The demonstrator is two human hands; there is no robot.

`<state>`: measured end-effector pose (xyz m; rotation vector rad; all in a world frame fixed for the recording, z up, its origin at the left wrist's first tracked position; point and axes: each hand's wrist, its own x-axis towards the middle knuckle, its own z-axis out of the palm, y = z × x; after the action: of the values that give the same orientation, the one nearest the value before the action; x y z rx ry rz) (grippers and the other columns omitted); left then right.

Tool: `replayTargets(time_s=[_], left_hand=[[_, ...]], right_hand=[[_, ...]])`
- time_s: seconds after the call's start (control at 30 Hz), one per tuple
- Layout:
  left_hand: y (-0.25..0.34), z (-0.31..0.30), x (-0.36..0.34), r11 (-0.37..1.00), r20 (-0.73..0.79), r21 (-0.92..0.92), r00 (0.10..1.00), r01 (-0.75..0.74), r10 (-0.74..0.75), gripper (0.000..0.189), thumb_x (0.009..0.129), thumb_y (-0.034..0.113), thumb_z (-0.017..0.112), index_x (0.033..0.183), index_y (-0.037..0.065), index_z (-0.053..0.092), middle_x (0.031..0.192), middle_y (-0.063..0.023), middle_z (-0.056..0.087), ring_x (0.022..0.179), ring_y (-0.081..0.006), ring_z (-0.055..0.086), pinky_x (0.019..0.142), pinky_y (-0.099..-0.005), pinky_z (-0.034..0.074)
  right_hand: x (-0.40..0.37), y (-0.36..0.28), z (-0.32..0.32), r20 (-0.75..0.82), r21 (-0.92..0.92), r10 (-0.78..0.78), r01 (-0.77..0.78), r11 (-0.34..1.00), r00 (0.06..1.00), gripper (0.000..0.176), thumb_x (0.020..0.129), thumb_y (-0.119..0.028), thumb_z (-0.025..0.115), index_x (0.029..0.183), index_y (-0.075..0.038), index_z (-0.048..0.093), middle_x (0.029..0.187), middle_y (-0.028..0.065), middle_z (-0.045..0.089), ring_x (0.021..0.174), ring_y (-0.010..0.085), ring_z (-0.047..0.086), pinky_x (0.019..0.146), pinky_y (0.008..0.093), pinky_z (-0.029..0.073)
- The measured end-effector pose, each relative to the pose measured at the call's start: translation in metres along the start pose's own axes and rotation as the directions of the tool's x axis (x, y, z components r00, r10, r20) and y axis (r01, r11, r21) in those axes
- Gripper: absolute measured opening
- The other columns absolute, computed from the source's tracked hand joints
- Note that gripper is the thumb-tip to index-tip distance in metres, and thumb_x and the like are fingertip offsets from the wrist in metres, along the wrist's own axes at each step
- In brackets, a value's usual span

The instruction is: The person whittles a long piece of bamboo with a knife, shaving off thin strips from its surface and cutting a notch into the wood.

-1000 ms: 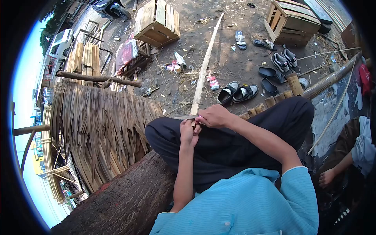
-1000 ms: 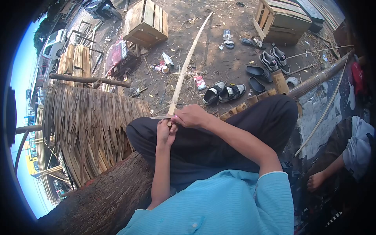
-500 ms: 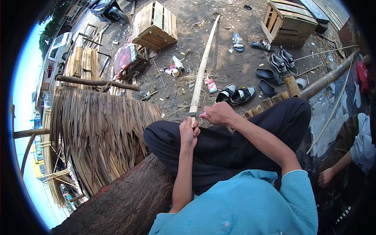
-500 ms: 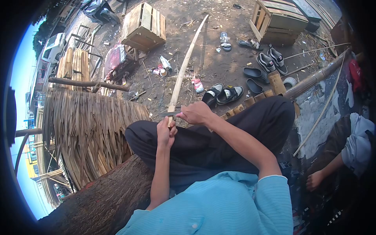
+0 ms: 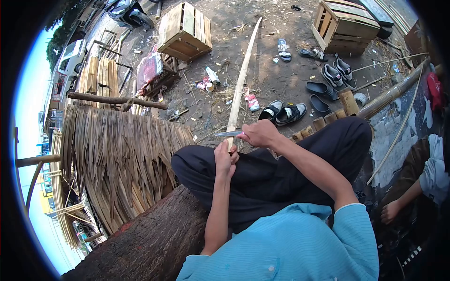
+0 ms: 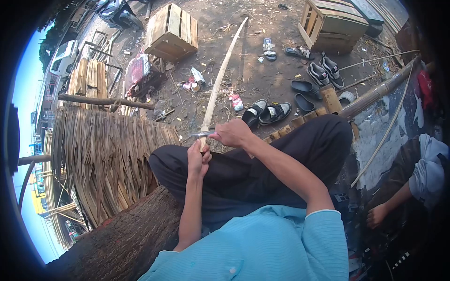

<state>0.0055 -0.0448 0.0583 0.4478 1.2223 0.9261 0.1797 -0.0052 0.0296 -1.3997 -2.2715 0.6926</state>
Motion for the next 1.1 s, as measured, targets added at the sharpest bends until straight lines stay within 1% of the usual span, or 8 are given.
replayTargets(time_s=[0.2, 0.37, 0.47, 0.57, 0.7, 0.8, 0.93, 1.1], left_hand=[[-0.007, -0.001, 0.001, 0.998, -0.003, -0.001, 0.998, -0.057, 0.057, 0.025, 0.100, 0.015, 0.038, 0.079, 0.005, 0.048, 0.064, -0.0009, 0.046, 0.038, -0.0073, 0.033, 0.036, -0.0227, 0.023], [0.005, 0.006, 0.009, 0.999, -0.021, -0.046, 1.000, 0.014, -0.015, 0.027, 0.101, 0.019, 0.037, 0.081, 0.006, 0.048, 0.062, 0.0000, 0.044, 0.038, -0.0066, 0.033, 0.035, -0.0231, 0.021], [-0.005, -0.006, 0.009, 0.999, 0.014, 0.012, 0.999, -0.049, 0.049, 0.026, 0.100, 0.019, 0.037, 0.082, 0.006, 0.049, 0.063, -0.0004, 0.044, 0.038, -0.0065, 0.032, 0.036, -0.0227, 0.021], [-0.007, -0.007, 0.008, 0.999, -0.001, 0.041, 1.000, -0.022, 0.022, 0.026, 0.101, 0.019, 0.037, 0.082, 0.007, 0.049, 0.064, -0.0007, 0.044, 0.038, -0.0063, 0.031, 0.036, -0.0224, 0.022], [0.002, 0.009, -0.006, 1.000, -0.032, -0.026, 0.999, 0.010, -0.011, 0.026, 0.101, 0.019, 0.038, 0.081, 0.007, 0.049, 0.063, -0.0006, 0.044, 0.038, -0.0065, 0.030, 0.036, -0.0222, 0.022], [0.001, 0.004, -0.003, 1.000, -0.008, -0.013, 1.000, -0.029, 0.028, 0.027, 0.101, 0.020, 0.037, 0.080, 0.007, 0.049, 0.062, -0.0001, 0.044, 0.038, -0.0065, 0.030, 0.037, -0.0220, 0.023], [-0.005, 0.002, 0.000, 0.999, -0.072, -0.031, 0.997, -0.026, 0.024, 0.026, 0.100, 0.016, 0.035, 0.080, 0.008, 0.051, 0.060, 0.0008, 0.046, 0.039, -0.0067, 0.031, 0.037, -0.0222, 0.023], [-0.004, -0.003, 0.002, 0.996, -0.020, -0.082, 1.000, 0.019, -0.021, 0.025, 0.097, 0.011, 0.031, 0.080, 0.009, 0.049, 0.060, 0.0012, 0.047, 0.040, -0.0066, 0.032, 0.038, -0.0227, 0.025]], right_hand=[[0.003, -0.018, -0.003, 0.092, 0.080, -0.201, 0.194, 0.978, 0.975, 0.051, 0.095, -0.050, 0.040, 0.079, -0.004, 0.056, 0.064, 0.0180, 0.063, 0.060, 0.0394, 0.063, 0.053, 0.0492, 0.048], [0.016, 0.004, 0.014, -0.090, -0.043, 0.103, -0.107, 0.993, 0.991, 0.050, 0.091, -0.052, 0.050, 0.072, -0.007, 0.057, 0.056, 0.0138, 0.061, 0.053, 0.0306, 0.064, 0.046, 0.0418, 0.048], [0.006, -0.017, -0.005, -0.088, -0.051, -0.114, 0.109, 0.993, 0.990, 0.051, 0.093, -0.051, 0.046, 0.073, -0.006, 0.058, 0.057, 0.0140, 0.061, 0.055, 0.0330, 0.065, 0.048, 0.0440, 0.049], [-0.001, -0.018, -0.003, 0.047, -0.001, -0.121, 0.121, 0.993, 0.992, 0.052, 0.094, -0.051, 0.045, 0.073, -0.005, 0.058, 0.058, 0.0144, 0.062, 0.059, 0.0337, 0.065, 0.049, 0.0440, 0.049], [0.015, 0.010, -0.010, 0.036, -0.018, 0.010, -0.010, 1.000, 0.999, 0.054, 0.093, -0.054, 0.043, 0.073, -0.006, 0.059, 0.061, 0.0144, 0.063, 0.058, 0.0339, 0.064, 0.050, 0.0434, 0.048], [0.009, -0.005, -0.014, -0.056, 0.025, -0.121, 0.123, 0.992, 0.991, 0.052, 0.094, -0.054, 0.042, 0.074, -0.007, 0.055, 0.056, 0.0136, 0.059, 0.053, 0.0339, 0.061, 0.046, 0.0428, 0.045], [0.001, -0.026, -0.007, 0.150, 0.045, -0.136, 0.130, 0.990, 0.979, 0.054, 0.095, -0.053, 0.039, 0.080, -0.004, 0.057, 0.064, 0.0167, 0.063, 0.062, 0.0362, 0.064, 0.054, 0.0472, 0.049], [0.004, -0.026, -0.002, 0.164, 0.099, -0.144, 0.129, 0.987, 0.976, 0.056, 0.095, -0.054, 0.038, 0.082, -0.003, 0.058, 0.066, 0.0191, 0.064, 0.067, 0.0385, 0.065, 0.058, 0.0477, 0.050]])
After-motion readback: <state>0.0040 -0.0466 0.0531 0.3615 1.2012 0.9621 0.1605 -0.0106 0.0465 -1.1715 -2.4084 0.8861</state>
